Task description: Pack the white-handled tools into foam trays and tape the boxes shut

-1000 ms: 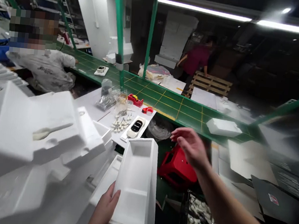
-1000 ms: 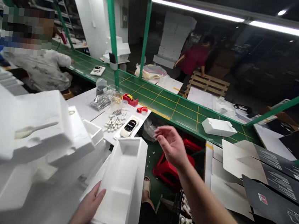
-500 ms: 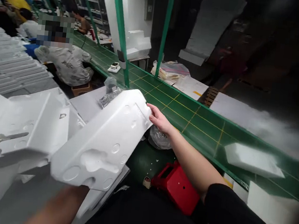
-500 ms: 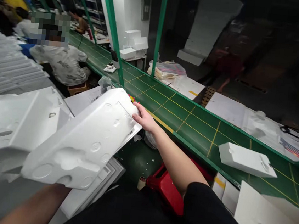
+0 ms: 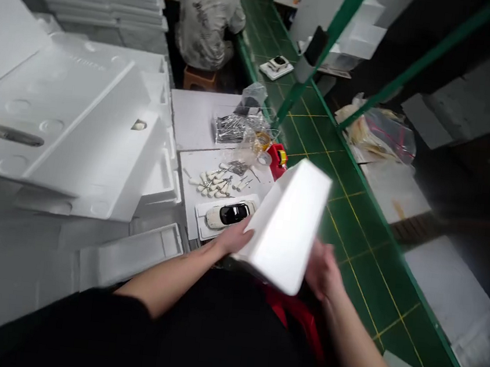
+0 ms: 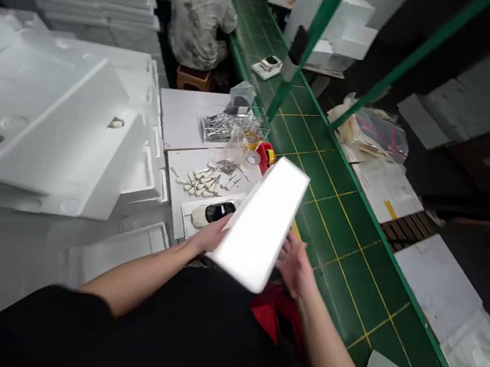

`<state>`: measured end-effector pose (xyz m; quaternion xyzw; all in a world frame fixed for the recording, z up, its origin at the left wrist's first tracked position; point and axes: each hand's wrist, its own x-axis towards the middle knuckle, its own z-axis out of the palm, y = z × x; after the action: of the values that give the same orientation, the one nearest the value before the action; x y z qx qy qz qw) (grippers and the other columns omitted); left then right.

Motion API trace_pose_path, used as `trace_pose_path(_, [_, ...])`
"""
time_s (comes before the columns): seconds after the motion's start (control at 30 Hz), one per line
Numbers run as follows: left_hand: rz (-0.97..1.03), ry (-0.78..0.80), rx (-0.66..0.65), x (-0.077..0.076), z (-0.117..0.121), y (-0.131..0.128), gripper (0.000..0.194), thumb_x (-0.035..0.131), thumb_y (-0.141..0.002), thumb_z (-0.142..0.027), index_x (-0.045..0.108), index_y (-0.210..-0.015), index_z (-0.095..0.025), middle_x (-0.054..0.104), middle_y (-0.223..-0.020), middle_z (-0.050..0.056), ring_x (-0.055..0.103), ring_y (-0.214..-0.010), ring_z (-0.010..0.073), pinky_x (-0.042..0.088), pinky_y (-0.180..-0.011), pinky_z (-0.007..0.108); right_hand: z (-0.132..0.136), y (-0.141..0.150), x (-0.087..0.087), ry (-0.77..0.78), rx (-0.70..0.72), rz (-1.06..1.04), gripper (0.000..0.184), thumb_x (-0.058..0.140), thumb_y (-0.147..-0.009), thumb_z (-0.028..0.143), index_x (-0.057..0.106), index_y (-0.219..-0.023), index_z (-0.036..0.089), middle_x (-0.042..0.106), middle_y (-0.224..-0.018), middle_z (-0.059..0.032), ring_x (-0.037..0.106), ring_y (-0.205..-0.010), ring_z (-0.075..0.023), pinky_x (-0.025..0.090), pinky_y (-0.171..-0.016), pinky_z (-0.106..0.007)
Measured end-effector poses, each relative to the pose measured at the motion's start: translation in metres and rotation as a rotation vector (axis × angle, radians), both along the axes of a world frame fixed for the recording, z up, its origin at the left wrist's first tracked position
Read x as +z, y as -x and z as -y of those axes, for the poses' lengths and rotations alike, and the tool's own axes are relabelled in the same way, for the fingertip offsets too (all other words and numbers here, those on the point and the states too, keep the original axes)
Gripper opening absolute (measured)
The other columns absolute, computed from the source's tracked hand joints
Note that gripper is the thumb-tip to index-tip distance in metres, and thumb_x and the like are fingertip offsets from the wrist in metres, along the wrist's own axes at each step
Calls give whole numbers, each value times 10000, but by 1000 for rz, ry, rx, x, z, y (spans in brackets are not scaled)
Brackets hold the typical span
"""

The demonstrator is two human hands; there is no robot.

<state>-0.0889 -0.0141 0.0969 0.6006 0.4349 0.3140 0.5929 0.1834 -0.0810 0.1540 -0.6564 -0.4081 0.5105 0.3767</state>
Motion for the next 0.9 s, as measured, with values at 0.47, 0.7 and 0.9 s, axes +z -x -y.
trace_pose_path(0.47, [496, 116, 442, 15, -101, 68, 720, 478, -1012, -513, 199, -1632, -274, 293, -1680, 136, 422, -1468, 337, 426, -1149, 564, -185, -1, 59, -525, 596, 417, 804, 863, -750, 498, 558, -1444, 232, 569, -1494, -136, 538, -1380, -366, 430, -1172, -588])
trace_pose_path(0.7, [455, 501, 860, -29, -2, 100, 748, 699, -850, -637, 559, -1435, -192, 623, -1424, 143, 544, -1348, 341, 453, -1118, 495, -180, 38, -61, -727, 1273, 685, 619, 490, -993, 116, 393, -1583, 281, 248, -1687, -80, 91, -1595, -326, 327, -1226, -624])
trace_pose_path(0.9, [260, 654, 1005, -101, 11, 68, 740, 758, -846, -532, 531, -1423, -129, 654, -1355, 203, 561, -1334, 339, 425, -1143, 502, -132, 46, -147, -657, 1459, 713, 619, 489, -929, 30, 456, -1528, 180, 282, -1658, -200, 191, -1565, -411, 208, -1198, -750])
